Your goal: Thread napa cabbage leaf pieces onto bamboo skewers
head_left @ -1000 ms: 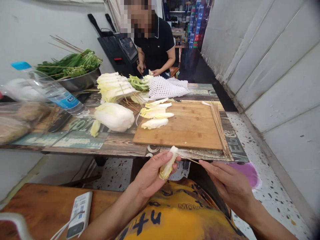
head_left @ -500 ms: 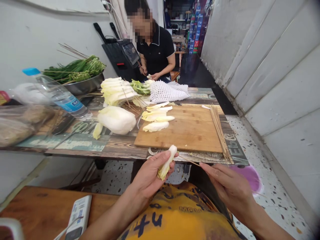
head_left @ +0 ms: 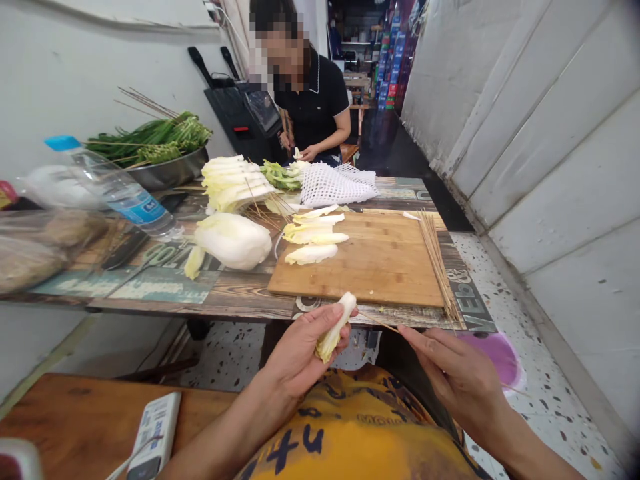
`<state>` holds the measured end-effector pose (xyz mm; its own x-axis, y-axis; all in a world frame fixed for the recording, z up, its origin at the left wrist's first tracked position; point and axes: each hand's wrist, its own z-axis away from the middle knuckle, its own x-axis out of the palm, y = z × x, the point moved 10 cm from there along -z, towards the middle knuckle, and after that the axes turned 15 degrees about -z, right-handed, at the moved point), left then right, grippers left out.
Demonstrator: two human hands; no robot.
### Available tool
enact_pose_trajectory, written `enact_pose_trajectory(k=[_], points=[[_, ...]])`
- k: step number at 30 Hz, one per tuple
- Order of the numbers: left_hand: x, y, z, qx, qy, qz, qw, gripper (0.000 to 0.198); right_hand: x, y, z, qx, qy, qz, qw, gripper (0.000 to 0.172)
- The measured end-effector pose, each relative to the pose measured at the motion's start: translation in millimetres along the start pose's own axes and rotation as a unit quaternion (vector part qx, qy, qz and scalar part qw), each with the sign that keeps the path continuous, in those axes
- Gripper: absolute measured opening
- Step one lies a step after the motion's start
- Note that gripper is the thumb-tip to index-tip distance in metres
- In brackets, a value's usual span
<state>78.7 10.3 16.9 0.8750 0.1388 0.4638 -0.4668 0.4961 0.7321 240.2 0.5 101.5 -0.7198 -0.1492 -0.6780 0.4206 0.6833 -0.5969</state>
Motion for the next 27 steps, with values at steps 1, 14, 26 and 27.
enact_pose_trajectory(k=[1,14,26,27], points=[[0.3,-0.2,0.0,0.001,-0.001,0.003,1.0,0.023,0.3,-0.2,0.1,-0.002,0.001,-0.003,1.0,0.035],[2.2,2.7,-2.0,0.024,0.005,-0.021,0.999,0.026,-0.8,4.1,-0.3,0.032,0.035,-0.095,0.994,0.031],[8.0,9.2,0.9,0.034,-0.018,-0.096,0.995,0.03,-3.3,9.6,-3.7,0.078,0.028,-0.158,0.984,0.027],[7.4,9.4,0.8,0.036,-0.015,-0.097,0.995,0.03,-3.3,8.8,-3.3,0.075,0.027,-0.155,0.985,0.028]])
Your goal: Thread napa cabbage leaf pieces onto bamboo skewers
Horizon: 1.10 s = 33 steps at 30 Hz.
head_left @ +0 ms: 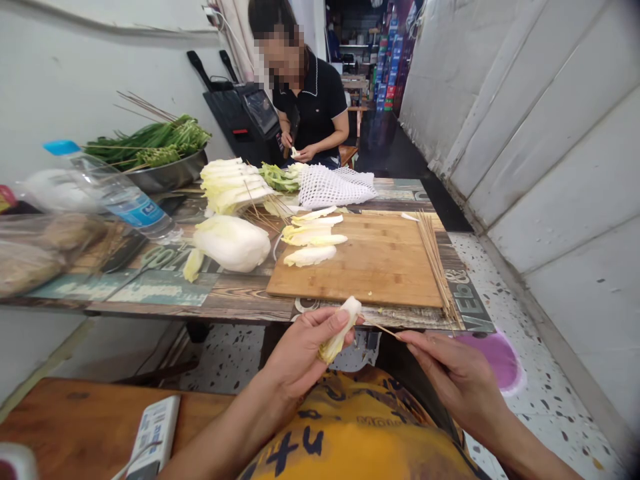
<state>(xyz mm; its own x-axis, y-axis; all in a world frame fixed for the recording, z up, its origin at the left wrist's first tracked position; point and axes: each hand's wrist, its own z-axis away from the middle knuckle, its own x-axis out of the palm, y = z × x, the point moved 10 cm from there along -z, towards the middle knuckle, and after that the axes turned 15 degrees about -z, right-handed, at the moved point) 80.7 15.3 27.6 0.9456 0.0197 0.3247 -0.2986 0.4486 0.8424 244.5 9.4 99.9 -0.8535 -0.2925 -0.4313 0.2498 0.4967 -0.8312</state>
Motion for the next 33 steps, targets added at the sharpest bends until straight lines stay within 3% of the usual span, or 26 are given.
enact_pose_trajectory(k=[9,14,21,27,33], points=[[-1.2,3.1,0.1,0.018,0.012,-0.019,1.0,0.029,1.6,-2.9,-2.3,0.014,0.009,-0.022,1.0,0.025],[-3.3,10.8,0.9,0.059,0.029,-0.062,0.996,0.026,0.5,-9.7,-0.9,-0.005,0.023,-0.004,1.0,0.027],[-3.2,11.7,-0.2,0.071,0.039,-0.074,0.994,0.029,4.5,-3.0,-3.7,0.018,0.03,0.007,0.999,0.024],[15.3,0.6,-4.0,0.053,-0.018,-0.116,0.992,0.033,13.7,-6.7,-16.8,0.027,0.02,0.011,0.999,0.02],[3.6,-1.6,-9.9,0.06,0.017,-0.087,0.994,0.029,13.0,1.1,-15.2,0.019,-0.005,0.013,1.0,0.019]])
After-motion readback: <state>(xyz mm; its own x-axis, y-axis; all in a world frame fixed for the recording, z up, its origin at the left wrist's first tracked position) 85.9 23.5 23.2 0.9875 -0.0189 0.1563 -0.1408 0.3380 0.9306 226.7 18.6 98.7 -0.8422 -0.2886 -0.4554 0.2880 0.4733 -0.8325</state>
